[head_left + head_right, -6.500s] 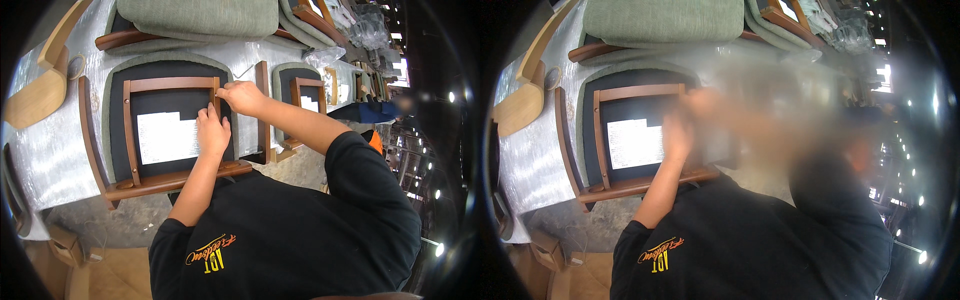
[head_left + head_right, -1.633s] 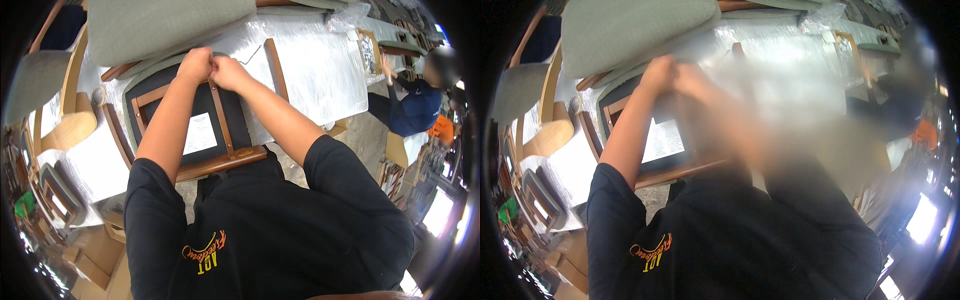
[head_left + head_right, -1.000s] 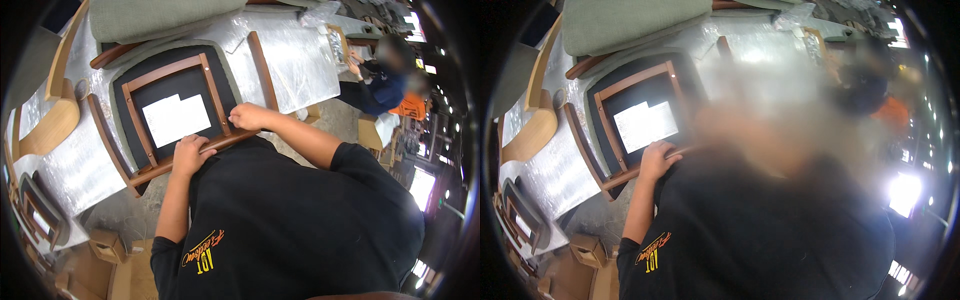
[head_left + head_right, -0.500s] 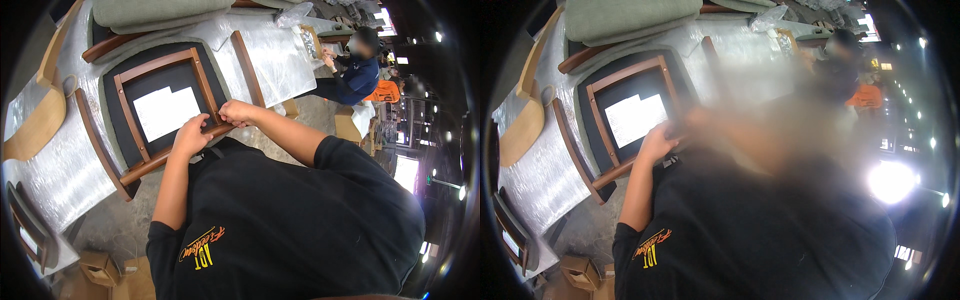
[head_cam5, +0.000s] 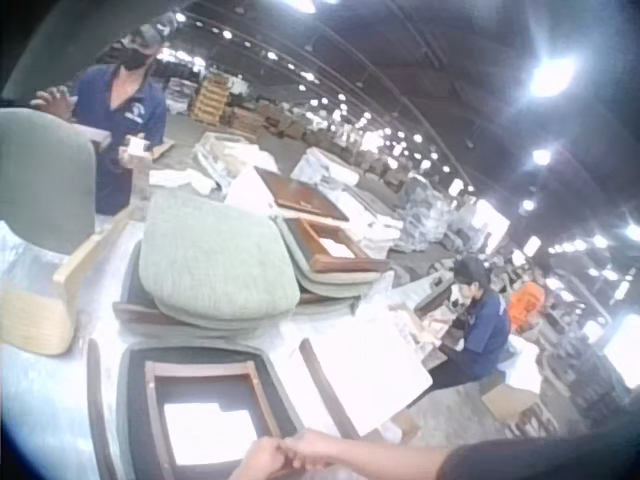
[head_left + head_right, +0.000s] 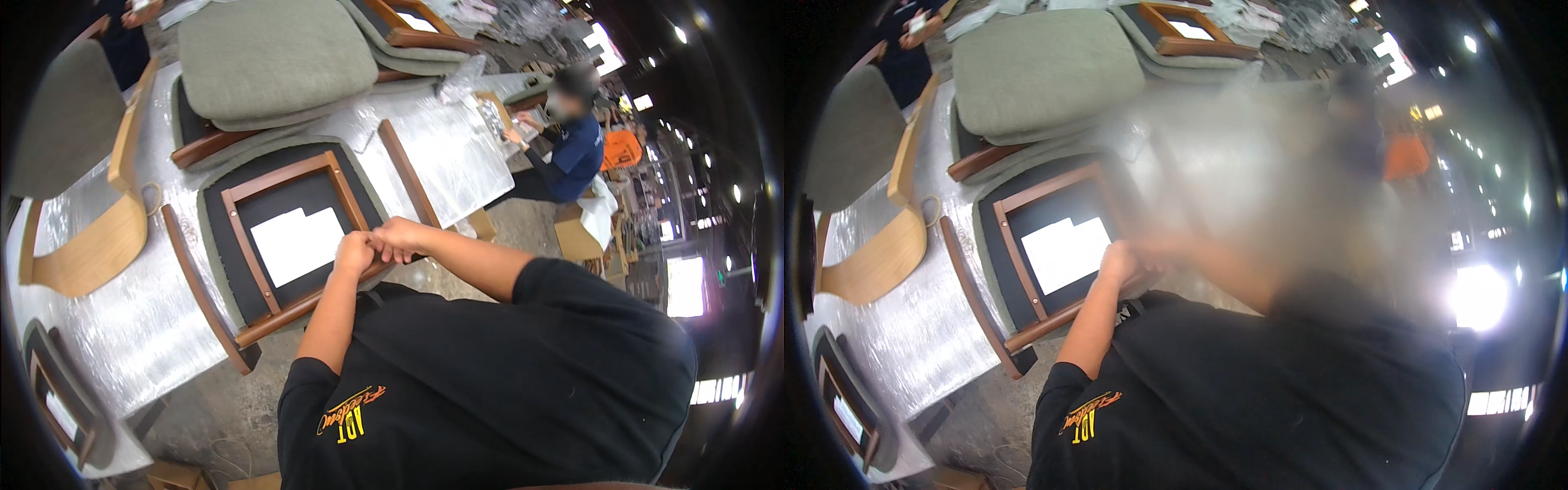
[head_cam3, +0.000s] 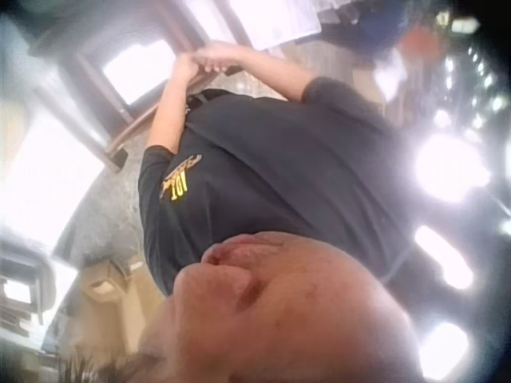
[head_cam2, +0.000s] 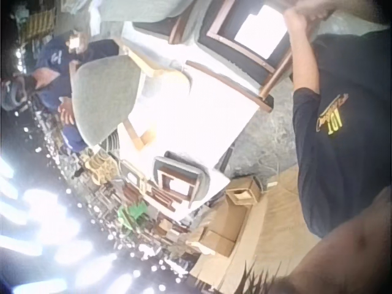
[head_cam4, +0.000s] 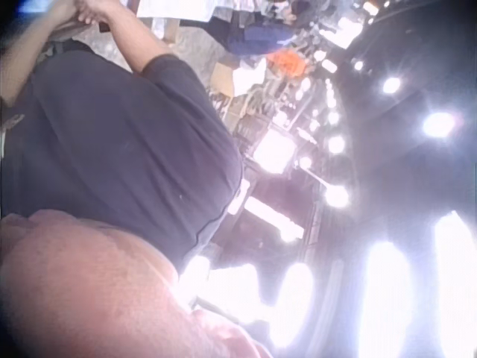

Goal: The person assembles wooden chairs by attaching legs to the seat frames and securing them with screws. They repeatedly flip the chairs, align the legs, and tighten fasteners using a screwdriver. The process is repeated for multiple chairs on a workbench.

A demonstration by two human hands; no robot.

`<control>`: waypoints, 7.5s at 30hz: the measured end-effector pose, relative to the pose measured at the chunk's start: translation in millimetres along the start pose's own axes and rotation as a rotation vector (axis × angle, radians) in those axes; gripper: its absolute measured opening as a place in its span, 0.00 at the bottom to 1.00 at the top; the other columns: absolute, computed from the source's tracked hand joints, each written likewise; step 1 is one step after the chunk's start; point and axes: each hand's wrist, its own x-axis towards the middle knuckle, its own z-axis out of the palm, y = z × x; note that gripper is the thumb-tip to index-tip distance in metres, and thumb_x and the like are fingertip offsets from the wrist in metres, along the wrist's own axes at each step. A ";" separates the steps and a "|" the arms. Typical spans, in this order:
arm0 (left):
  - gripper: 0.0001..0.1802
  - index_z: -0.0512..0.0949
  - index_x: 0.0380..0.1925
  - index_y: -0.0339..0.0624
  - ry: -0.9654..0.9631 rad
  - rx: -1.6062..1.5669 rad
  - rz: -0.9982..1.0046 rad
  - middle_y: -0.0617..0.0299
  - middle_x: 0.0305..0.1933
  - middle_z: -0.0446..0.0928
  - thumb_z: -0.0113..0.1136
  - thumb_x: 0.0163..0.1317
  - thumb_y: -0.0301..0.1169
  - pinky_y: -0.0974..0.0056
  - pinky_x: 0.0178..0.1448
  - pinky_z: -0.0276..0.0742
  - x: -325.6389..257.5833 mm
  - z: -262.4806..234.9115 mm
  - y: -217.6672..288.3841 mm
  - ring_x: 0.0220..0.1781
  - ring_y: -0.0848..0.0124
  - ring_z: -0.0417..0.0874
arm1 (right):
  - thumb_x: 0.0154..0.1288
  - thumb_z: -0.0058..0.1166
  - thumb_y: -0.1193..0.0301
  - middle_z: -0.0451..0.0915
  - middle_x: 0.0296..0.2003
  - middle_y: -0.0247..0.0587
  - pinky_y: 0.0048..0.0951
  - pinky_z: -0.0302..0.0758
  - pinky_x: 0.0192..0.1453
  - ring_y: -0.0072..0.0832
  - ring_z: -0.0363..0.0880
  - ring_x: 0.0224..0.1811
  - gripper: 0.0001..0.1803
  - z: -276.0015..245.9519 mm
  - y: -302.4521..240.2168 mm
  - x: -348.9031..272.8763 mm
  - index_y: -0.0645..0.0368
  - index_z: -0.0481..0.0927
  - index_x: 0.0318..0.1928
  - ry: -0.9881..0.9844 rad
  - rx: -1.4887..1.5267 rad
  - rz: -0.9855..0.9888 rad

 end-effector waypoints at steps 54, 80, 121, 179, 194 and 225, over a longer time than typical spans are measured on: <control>0.09 0.87 0.38 0.41 0.459 0.223 -0.106 0.42 0.42 0.86 0.59 0.63 0.27 0.41 0.53 0.81 -167.6 -144.4 -120.7 0.48 0.40 0.86 | 0.61 0.56 0.71 0.89 0.31 0.54 0.47 0.85 0.38 0.47 0.90 0.34 0.09 188.5 -181.9 12.0 0.61 0.88 0.30 -0.357 -1.411 -0.958; 0.26 0.78 0.66 0.38 0.671 -0.314 -0.192 0.57 0.32 0.83 0.68 0.68 0.31 0.59 0.42 0.81 -169.5 -152.1 -108.6 0.32 0.65 0.83 | 0.68 0.55 0.62 0.89 0.37 0.58 0.54 0.84 0.48 0.53 0.89 0.44 0.15 142.8 -233.5 12.0 0.59 0.90 0.41 0.200 -1.122 -0.762; 0.35 0.70 0.75 0.42 0.864 -0.126 -0.018 0.52 0.54 0.76 0.69 0.69 0.31 0.62 0.45 0.78 -10.7 -200.5 -121.4 0.33 0.70 0.73 | 0.65 0.59 0.66 0.88 0.35 0.52 0.50 0.83 0.45 0.53 0.88 0.42 0.11 41.1 -277.9 58.8 0.58 0.87 0.41 0.286 -0.967 -1.080; 0.49 0.51 0.81 0.34 0.657 0.625 -0.519 0.29 0.84 0.46 0.66 0.68 0.39 0.41 0.85 0.49 -69.9 -114.0 -99.9 0.85 0.37 0.50 | 0.72 0.60 0.55 0.88 0.47 0.60 0.50 0.81 0.56 0.54 0.87 0.53 0.22 -66.6 48.2 159.2 0.65 0.87 0.47 0.814 0.024 -0.128; 0.41 0.57 0.78 0.40 0.660 0.530 -0.573 0.23 0.84 0.41 0.61 0.69 0.36 0.23 0.80 0.41 -63.2 -115.3 -99.8 0.87 0.34 0.39 | 0.60 0.57 0.70 0.87 0.30 0.50 0.41 0.81 0.43 0.42 0.86 0.35 0.10 -18.9 25.3 -7.3 0.59 0.90 0.36 0.306 -0.202 -0.164; 0.13 0.90 0.48 0.53 -0.016 0.151 0.197 0.43 0.41 0.87 0.63 0.66 0.32 0.46 0.51 0.84 10.5 0.5 -1.7 0.44 0.43 0.88 | 0.65 0.59 0.69 0.89 0.39 0.52 0.44 0.85 0.44 0.48 0.89 0.40 0.13 -4.8 -30.2 -37.1 0.60 0.88 0.46 0.177 -0.667 -0.340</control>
